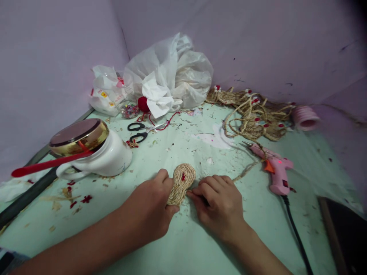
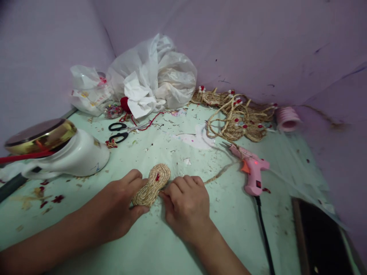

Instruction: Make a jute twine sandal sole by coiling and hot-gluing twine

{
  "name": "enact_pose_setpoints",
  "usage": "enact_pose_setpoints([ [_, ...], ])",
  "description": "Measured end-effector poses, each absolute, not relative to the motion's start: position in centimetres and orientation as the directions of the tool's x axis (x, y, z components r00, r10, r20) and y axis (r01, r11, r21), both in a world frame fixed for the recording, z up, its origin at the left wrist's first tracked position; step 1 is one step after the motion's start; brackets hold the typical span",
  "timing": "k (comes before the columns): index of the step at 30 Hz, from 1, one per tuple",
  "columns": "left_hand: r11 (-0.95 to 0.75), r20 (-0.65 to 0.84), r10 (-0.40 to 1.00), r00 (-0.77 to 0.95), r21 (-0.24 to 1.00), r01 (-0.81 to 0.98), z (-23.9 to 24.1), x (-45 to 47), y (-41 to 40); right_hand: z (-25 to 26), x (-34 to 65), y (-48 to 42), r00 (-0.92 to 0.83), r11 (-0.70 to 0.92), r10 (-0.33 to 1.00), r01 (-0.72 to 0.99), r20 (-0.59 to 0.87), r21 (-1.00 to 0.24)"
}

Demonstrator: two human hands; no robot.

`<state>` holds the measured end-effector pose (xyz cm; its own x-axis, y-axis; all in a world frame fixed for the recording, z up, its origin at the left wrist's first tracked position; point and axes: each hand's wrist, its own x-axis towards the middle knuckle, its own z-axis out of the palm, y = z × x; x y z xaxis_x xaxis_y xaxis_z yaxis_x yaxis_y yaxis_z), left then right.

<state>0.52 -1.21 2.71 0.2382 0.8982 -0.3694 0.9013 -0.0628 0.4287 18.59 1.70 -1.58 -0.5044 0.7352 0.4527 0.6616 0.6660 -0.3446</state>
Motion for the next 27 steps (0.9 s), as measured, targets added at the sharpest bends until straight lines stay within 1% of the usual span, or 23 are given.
enact_pose_setpoints([
  [5,-0.093,-0.346,0.902,0.259,0.431,0.898,2.54,0.52,-1.24,-1.54,18.3,1.39,-0.468,0.636,0.743,0.717,0.479,-0.287],
  [8,-0.093,-0.346,0.901,0.261,0.435,0.896,2.62,0.46,-1.26,-1.59,18.33,1.2,-0.482,0.648,0.73,0.713,0.485,-0.267],
  [12,-0.096,-0.334,0.904,0.268,0.451,0.887,2.73,0.35,-1.22,-1.66,18.53,1.07,-0.484,0.668,0.714,0.688,0.506,-0.285],
  [16,-0.103,-0.335,0.903,0.27,0.441,0.892,2.62,0.36,-1.15,-1.66,18.52,1.16,-0.467,0.662,0.718,0.688,0.516,-0.298],
  [24,-0.112,-0.326,0.907,0.266,0.423,0.899,2.39,0.3,-1.01,-1.65,18.19,1.33,-0.441,0.623,0.756,0.712,0.484,-0.325],
  [27,-0.092,-0.314,0.917,0.246,0.434,0.896,2.45,0.43,-0.9,-1.69,18.22,1.35,-0.44,0.619,0.762,0.711,0.475,-0.334],
])
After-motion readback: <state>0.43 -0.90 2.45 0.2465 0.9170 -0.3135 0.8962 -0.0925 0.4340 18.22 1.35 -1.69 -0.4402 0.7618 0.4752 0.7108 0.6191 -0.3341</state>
